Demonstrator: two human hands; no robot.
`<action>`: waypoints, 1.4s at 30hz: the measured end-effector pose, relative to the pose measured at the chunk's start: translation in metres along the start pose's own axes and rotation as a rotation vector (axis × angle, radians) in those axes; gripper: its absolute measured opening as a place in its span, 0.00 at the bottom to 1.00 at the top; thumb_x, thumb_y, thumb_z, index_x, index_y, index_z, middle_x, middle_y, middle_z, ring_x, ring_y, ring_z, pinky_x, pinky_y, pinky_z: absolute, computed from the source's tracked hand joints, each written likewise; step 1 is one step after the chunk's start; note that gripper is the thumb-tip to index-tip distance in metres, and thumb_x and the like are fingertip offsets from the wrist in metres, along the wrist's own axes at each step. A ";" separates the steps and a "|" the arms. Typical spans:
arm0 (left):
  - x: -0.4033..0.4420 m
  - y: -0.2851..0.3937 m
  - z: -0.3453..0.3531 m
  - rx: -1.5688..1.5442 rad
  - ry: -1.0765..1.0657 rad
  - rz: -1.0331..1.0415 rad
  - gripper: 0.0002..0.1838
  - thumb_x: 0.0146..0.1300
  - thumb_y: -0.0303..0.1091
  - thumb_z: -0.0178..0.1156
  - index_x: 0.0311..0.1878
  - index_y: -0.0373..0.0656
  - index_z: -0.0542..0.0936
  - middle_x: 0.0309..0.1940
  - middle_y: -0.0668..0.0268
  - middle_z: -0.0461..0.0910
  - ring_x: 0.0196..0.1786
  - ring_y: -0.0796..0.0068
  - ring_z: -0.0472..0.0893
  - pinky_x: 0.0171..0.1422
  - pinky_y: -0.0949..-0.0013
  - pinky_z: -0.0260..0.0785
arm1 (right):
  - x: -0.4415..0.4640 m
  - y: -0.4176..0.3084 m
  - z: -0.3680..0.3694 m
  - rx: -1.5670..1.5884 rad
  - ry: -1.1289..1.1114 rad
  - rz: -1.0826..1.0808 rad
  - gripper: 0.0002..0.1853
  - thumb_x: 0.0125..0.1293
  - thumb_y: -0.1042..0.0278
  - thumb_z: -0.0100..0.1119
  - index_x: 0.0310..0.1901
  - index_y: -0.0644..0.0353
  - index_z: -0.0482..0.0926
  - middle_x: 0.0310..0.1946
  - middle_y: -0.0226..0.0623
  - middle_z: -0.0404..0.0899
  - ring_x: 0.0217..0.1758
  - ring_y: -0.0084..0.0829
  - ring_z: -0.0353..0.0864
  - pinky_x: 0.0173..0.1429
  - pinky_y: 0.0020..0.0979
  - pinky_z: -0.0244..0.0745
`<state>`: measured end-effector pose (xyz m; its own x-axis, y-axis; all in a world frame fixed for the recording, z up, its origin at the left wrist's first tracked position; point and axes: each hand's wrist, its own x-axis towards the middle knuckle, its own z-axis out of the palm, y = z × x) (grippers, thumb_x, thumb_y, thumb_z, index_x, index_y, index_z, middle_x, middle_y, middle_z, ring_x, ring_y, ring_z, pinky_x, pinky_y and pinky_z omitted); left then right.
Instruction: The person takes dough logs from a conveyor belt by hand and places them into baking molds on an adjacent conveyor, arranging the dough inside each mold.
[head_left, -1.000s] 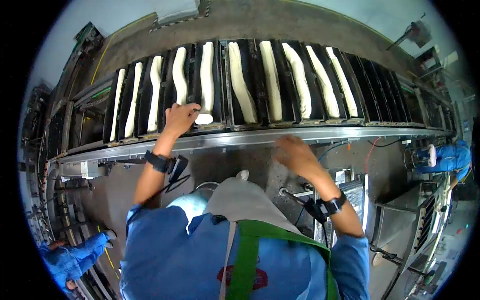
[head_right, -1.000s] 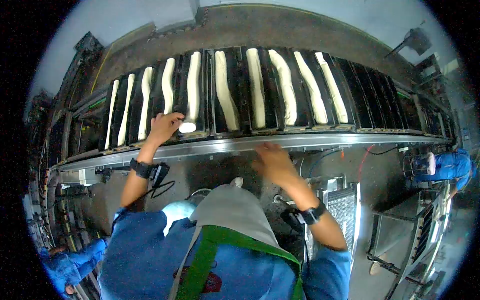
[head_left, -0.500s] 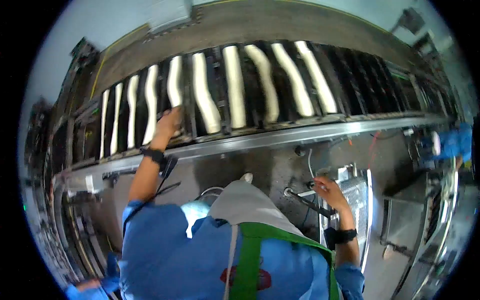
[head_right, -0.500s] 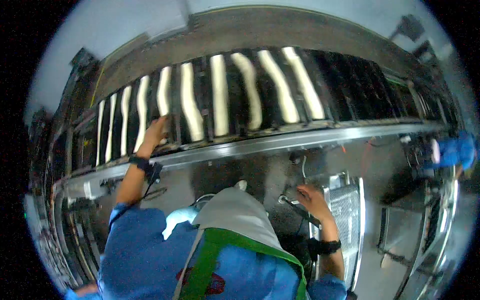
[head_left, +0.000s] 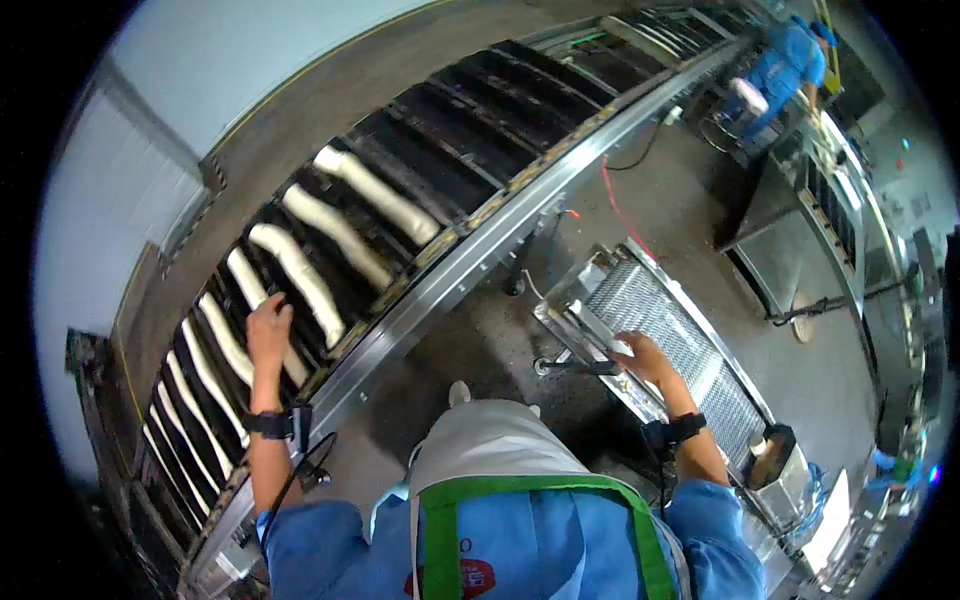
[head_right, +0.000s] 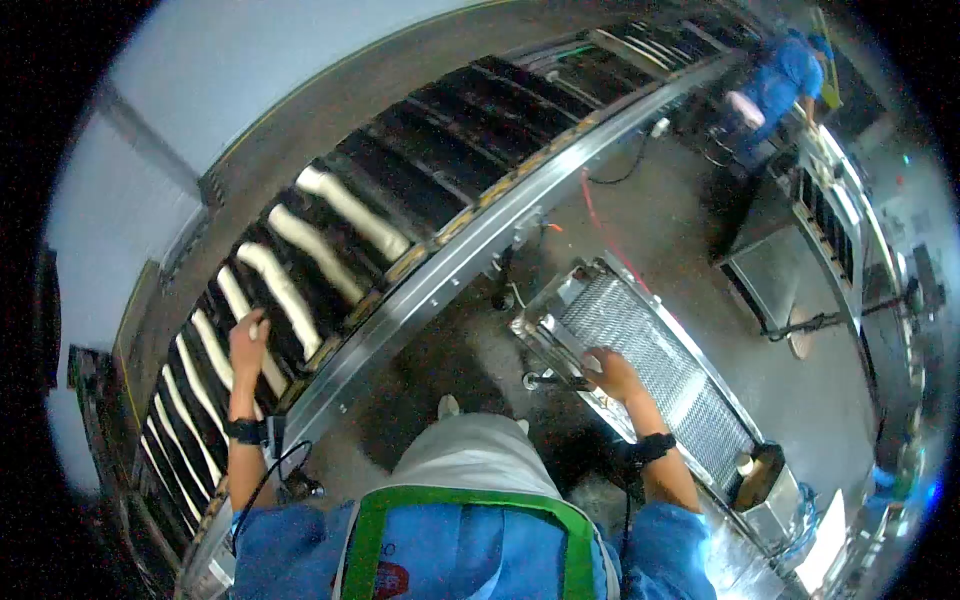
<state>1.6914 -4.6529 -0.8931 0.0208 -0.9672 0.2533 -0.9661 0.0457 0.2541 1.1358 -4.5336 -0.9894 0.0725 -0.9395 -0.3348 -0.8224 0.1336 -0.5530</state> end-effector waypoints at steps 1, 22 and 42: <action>0.019 0.005 0.033 -0.022 0.035 0.113 0.16 0.51 0.33 0.52 0.44 0.39 0.72 0.40 0.56 0.73 0.45 0.57 0.70 0.52 0.64 0.59 | -0.013 0.006 -0.011 0.012 0.046 0.075 0.22 0.47 0.63 0.58 0.45 0.61 0.69 0.43 0.50 0.69 0.47 0.45 0.68 0.49 0.37 0.63; 0.114 0.176 0.132 0.108 -0.293 -0.411 0.30 0.50 0.46 0.48 0.54 0.40 0.60 0.45 0.47 0.69 0.51 0.49 0.65 0.52 0.53 0.57 | -0.206 0.267 -0.036 -0.573 0.312 0.983 0.21 0.50 0.66 0.51 0.49 0.48 0.65 0.50 0.42 0.62 0.52 0.47 0.60 0.48 0.40 0.64; 0.129 0.139 0.190 -1.180 -0.556 -0.605 0.37 0.56 0.42 0.48 0.62 0.42 0.41 0.62 0.57 0.46 0.64 0.67 0.47 0.64 0.69 0.39 | -0.026 -0.120 -0.194 0.773 1.044 -0.270 0.24 0.53 0.70 0.54 0.52 0.62 0.60 0.45 0.38 0.67 0.47 0.30 0.69 0.46 0.30 0.68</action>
<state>1.5106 -4.8183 -1.0020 -0.0239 -0.8703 -0.4919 -0.0664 -0.4896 0.8694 1.1236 -4.5863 -0.7663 -0.5686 -0.7183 0.4009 -0.2950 -0.2768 -0.9145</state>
